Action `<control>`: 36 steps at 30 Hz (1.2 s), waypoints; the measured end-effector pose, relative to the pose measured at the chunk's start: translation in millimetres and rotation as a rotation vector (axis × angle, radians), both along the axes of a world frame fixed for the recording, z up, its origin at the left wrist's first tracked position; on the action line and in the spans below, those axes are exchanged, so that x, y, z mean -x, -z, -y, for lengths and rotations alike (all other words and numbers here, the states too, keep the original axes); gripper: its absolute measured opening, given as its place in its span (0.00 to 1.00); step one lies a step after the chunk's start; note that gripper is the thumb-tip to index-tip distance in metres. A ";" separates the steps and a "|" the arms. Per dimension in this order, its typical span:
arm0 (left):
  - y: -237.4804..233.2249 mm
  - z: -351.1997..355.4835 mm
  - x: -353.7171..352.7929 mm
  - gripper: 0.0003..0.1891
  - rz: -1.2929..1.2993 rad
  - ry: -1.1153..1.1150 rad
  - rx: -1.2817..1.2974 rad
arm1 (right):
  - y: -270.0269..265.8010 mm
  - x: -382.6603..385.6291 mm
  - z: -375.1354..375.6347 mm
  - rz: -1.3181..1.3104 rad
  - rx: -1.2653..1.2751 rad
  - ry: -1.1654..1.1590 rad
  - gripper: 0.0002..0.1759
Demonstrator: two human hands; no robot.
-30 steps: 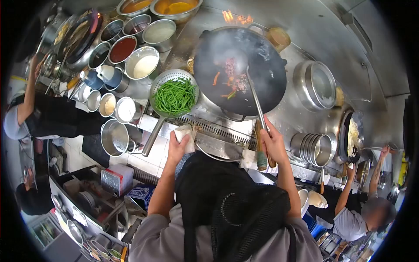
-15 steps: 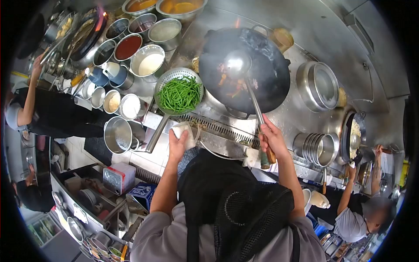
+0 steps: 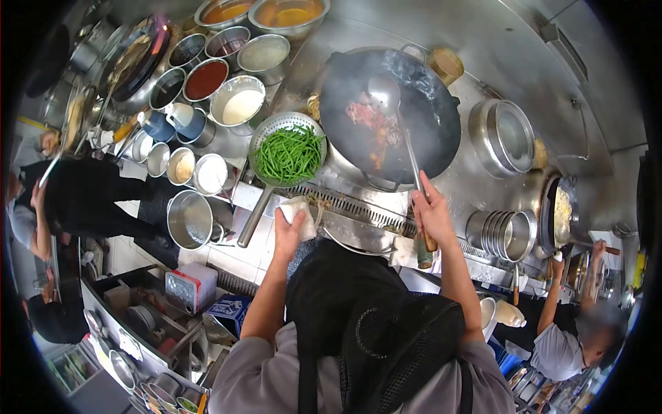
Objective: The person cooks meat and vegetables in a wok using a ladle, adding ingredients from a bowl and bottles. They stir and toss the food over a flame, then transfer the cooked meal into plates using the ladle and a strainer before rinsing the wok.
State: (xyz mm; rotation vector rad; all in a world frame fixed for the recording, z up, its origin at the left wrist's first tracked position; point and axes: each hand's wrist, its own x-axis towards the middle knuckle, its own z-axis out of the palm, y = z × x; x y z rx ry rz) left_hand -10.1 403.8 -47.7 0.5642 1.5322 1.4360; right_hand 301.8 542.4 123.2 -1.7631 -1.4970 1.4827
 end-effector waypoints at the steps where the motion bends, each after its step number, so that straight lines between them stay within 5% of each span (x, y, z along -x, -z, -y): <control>1: -0.9 -0.6 -1.4 0.23 0.029 -0.002 -0.001 | 0.3 3.6 -5.0 0.004 0.001 0.005 0.33; 3: -15.5 -8.9 -5.0 0.22 0.142 0.020 -0.019 | 4.3 8.5 -11.4 0.451 -0.370 -0.193 0.34; 4: -22.4 -14.5 -8.6 0.22 0.250 0.036 -0.037 | 26.2 5.0 -14.9 0.412 -0.569 -0.235 0.37; 7: -27.0 -40.5 -24.7 0.23 0.420 0.084 -0.003 | 51.4 -24.0 1.5 0.440 -0.589 -0.321 0.37; 11: -84.6 -80.5 -52.8 0.29 0.683 0.227 0.194 | 28.3 -102.9 59.4 0.881 -0.600 -0.481 0.37; 15: -77.3 -121.8 -89.1 0.29 0.832 0.362 0.179 | -78.0 -110.7 72.6 1.140 -0.560 -0.520 0.34; 17: -70.6 -138.7 -106.1 0.24 0.868 0.340 0.188 | -141.0 -96.9 76.0 1.042 -0.527 -0.482 0.34; 20: -42.4 -157.5 -129.1 0.12 0.740 0.204 0.105 | -209.0 -74.7 80.4 0.989 -0.109 -0.385 0.36; 25: -20.1 -153.8 -136.5 0.11 0.630 0.169 0.027 | -69.6 -83.9 51.4 0.834 -0.429 -0.340 0.34; 27: -21.2 -154.1 -131.0 0.15 0.539 0.258 -0.005 | -13.5 -86.3 31.6 0.489 -0.550 -0.215 0.31; 29: -25.6 -154.8 -131.3 0.16 0.504 0.216 0.001 | -31.0 -50.8 17.3 0.421 -0.148 0.054 0.29; 33: -15.9 -153.7 -132.3 0.17 0.419 0.221 0.059 | 22.0 -27.5 -11.5 0.674 -0.425 -0.043 0.31; 36: 9.4 -157.2 -132.4 0.17 0.339 0.291 0.086 | 23.7 -24.2 -3.3 0.486 -0.421 -0.112 0.34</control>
